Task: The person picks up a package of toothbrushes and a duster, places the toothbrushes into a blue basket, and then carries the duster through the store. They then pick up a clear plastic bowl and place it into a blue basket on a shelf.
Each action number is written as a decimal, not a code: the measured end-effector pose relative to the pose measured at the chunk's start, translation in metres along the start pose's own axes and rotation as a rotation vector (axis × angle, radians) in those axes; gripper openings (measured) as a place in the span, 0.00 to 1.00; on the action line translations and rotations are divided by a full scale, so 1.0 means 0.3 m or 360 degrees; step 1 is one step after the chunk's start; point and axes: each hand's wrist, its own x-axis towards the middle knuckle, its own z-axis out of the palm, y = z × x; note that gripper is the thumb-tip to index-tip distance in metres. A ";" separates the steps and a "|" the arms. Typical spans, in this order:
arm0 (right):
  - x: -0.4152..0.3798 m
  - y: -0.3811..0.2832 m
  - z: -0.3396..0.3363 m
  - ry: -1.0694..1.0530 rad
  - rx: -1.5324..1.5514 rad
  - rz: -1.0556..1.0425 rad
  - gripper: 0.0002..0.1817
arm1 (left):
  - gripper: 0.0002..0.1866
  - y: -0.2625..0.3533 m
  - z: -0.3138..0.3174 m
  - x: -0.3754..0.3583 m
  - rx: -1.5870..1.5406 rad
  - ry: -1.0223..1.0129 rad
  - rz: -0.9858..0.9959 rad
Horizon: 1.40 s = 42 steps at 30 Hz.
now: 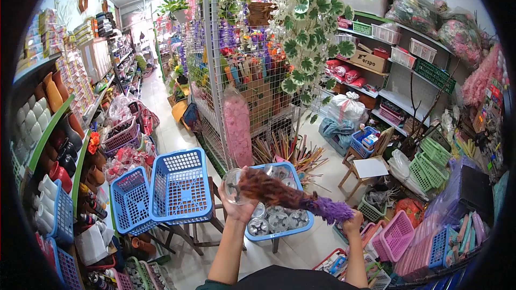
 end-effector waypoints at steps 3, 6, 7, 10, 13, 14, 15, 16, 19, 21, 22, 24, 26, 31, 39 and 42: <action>-0.006 0.000 0.042 0.0067 0.0026 0.0182 0.12 | 0.36 -0.034 0.017 -0.006 -0.0021 0.0008 -0.0095; -0.006 -0.024 0.036 0.0045 0.0113 0.0026 0.11 | 0.31 -0.057 0.032 0.023 -0.0421 -0.0164 -0.0281; -0.002 -0.031 0.035 0.0048 0.0195 -0.0113 0.10 | 0.31 -0.055 0.030 0.022 -0.0420 -0.0166 -0.0278; -0.004 -0.034 0.035 0.0032 0.0153 0.0028 0.12 | 0.30 -0.054 0.036 0.003 -0.0629 0.0028 -0.0272; -0.033 0.051 0.089 -0.0019 0.0007 0.0179 0.13 | 0.32 -0.060 -0.052 0.009 -0.0399 -0.0223 -0.0388; -0.031 0.038 0.086 -0.0019 0.0007 0.0178 0.13 | 0.32 -0.068 -0.058 0.016 -0.0398 -0.0223 -0.0387; -0.029 0.020 0.084 0.0010 0.0095 0.0011 0.13 | 0.32 -0.082 -0.061 0.023 -0.0546 -0.0008 -0.0303; -0.024 0.007 0.084 0.0039 0.0184 -0.0156 0.13 | 0.33 -0.088 -0.062 0.027 -0.0691 0.0207 -0.0217; -0.021 0.012 0.081 0.0028 0.0219 -0.0102 0.14 | 0.29 -0.070 -0.076 0.025 -0.0996 0.0048 -0.0511; -0.024 0.028 0.102 0.0048 0.0207 0.0039 0.15 | 0.30 -0.079 -0.057 0.004 -0.0522 -0.0511 -0.0500; -0.023 0.027 0.106 0.0068 0.0193 0.0178 0.16 | 0.31 -0.080 -0.023 -0.007 -0.0529 -0.0139 -0.0410; -0.031 0.025 0.105 0.0055 0.0153 0.0056 0.16 | 0.32 -0.085 -0.052 0.016 -0.0716 -0.0058 -0.0419; -0.031 0.009 0.099 0.0038 0.0113 -0.0061 0.17 | 0.33 -0.090 -0.030 -0.008 -0.0461 -0.0190 -0.0405; -0.031 0.048 0.094 0.0093 0.0171 0.0209 0.13 | 0.30 -0.078 -0.054 0.002 -0.0526 -0.0297 -0.0385; -0.014 0.012 0.026 0.0027 0.0068 -0.0171 0.12 | 0.35 -0.090 -0.020 -0.008 -0.0320 -0.0004 -0.0321; -0.019 0.064 0.027 0.0196 0.0036 0.0031 0.11 | 0.43 -0.055 0.015 -0.002 -0.0332 -0.0069 -0.0288</action>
